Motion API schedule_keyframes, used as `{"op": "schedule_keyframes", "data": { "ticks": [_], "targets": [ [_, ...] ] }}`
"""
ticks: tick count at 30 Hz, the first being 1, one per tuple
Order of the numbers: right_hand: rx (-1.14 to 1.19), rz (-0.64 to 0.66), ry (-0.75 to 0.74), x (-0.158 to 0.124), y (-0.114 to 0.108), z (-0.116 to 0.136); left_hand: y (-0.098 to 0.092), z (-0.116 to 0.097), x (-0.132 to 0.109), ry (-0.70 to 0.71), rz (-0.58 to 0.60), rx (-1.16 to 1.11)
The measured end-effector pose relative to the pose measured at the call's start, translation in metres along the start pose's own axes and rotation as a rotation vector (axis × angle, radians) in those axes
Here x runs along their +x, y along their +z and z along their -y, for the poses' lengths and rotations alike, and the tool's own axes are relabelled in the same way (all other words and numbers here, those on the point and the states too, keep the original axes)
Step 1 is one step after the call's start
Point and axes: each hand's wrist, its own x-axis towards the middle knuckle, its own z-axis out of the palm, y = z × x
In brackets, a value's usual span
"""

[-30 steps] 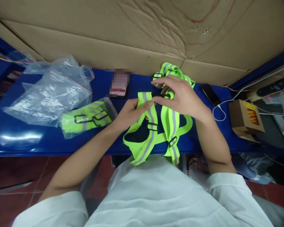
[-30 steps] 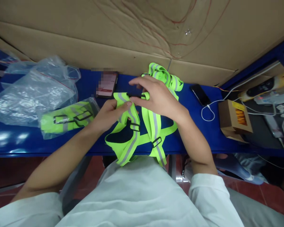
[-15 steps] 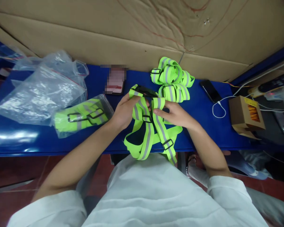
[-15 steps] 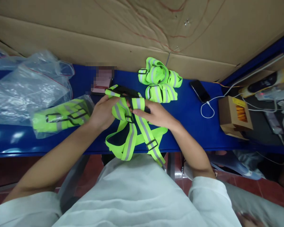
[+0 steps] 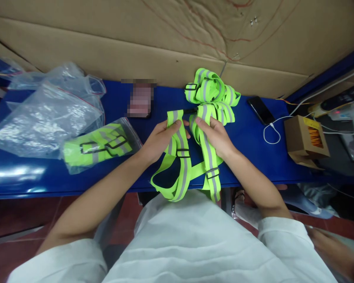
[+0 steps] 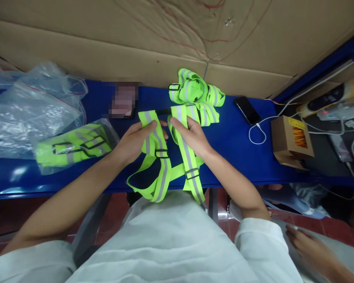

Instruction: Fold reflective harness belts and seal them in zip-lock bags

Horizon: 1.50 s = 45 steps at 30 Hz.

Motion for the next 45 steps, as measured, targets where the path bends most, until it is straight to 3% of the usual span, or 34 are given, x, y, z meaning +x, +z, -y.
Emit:
{"op": "schedule_keyframes", "data": {
  "ticks": [3,6,10,16,22,33,37,45],
  "targets": [
    [0.055,-0.049,-0.019,-0.002,0.004,0.003,0.0,0.002,0.001,0.085,-0.029,0.023],
    [0.042,-0.004,-0.051,-0.003,0.001,0.008,-0.002,0.0,0.001,0.132,-0.001,0.023],
    [0.1,0.114,0.005,-0.003,-0.004,0.01,-0.004,-0.004,-0.002,0.086,0.117,0.004],
    [0.181,0.171,0.108,-0.005,-0.007,0.005,0.001,-0.006,-0.005,0.08,0.117,0.012],
    [0.167,0.254,0.124,-0.006,-0.011,0.014,-0.003,0.0,-0.002,-0.077,0.199,-0.173],
    [0.254,0.129,0.08,-0.004,-0.007,0.007,-0.001,0.005,0.0,-0.054,0.121,-0.165],
    [0.295,0.071,0.062,-0.003,-0.002,0.001,0.004,0.007,0.0,0.018,0.046,-0.158],
    [-0.038,-0.004,-0.062,-0.006,0.012,-0.005,0.003,0.019,-0.003,0.086,0.1,-0.014]
  ]
}}
